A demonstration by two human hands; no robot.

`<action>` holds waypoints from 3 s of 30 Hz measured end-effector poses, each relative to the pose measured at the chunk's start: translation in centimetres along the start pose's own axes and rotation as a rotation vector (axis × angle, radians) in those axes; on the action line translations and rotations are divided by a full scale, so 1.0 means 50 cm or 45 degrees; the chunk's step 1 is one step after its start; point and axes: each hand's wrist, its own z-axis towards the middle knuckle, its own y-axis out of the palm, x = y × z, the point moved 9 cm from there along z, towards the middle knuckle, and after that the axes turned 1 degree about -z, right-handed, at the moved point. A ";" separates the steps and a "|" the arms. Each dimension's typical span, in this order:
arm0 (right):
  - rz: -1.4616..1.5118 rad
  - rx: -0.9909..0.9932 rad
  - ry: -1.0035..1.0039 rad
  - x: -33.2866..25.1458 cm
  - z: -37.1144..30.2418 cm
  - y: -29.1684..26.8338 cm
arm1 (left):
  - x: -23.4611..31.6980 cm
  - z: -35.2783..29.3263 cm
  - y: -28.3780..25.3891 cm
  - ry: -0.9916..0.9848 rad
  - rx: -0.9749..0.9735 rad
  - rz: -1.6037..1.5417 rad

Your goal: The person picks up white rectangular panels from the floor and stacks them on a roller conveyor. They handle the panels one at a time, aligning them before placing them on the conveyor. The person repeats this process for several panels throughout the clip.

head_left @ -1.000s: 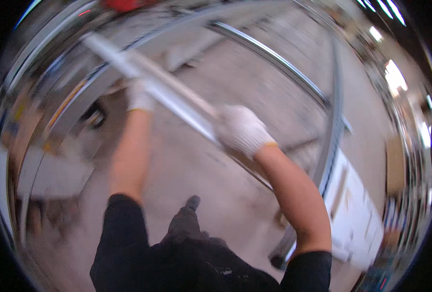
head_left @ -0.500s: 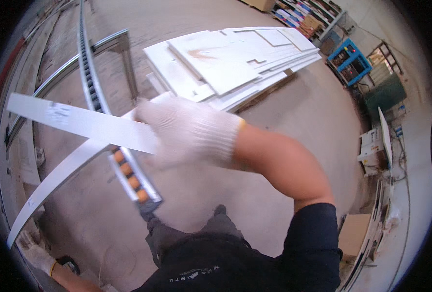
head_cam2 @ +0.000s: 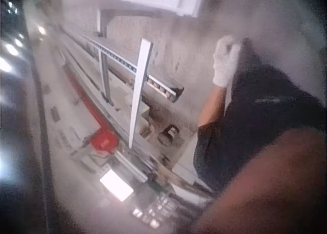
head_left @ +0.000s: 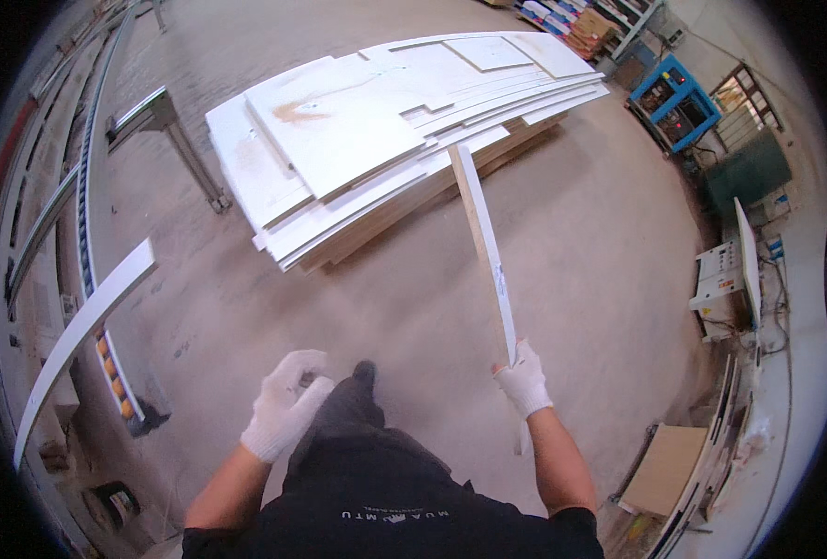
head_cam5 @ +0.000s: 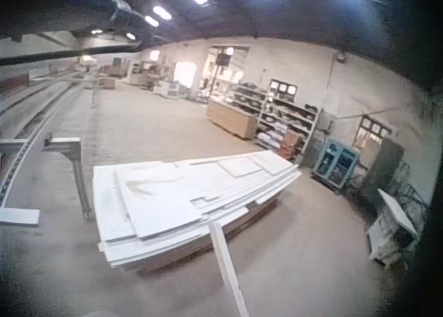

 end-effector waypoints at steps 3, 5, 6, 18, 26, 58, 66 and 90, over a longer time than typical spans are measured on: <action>-0.093 -0.004 0.126 0.049 0.082 -0.013 | -0.075 0.098 0.083 -0.258 -0.076 0.132; -0.210 -0.041 0.152 0.055 0.156 -0.022 | -0.102 0.182 0.122 -0.273 -0.095 0.233; -0.288 -0.070 0.154 0.052 0.196 -0.027 | -0.121 0.226 0.138 -0.341 -0.113 0.325; -0.282 -0.287 -0.027 -0.197 0.657 -0.098 | 0.044 0.893 0.085 -0.214 0.226 0.380; -0.067 -0.350 -0.072 -0.250 1.031 -0.148 | 0.167 1.619 0.070 0.089 0.387 0.830; 0.741 0.131 -0.249 -0.904 1.893 -0.280 | 0.287 1.706 0.312 -0.073 0.463 0.806; 1.221 -0.124 -0.283 -0.991 1.578 -0.116 | 0.291 1.433 0.297 -0.158 0.553 0.558; 1.236 -0.999 -0.592 -0.932 1.277 0.091 | -0.073 0.898 0.042 -0.679 1.182 0.287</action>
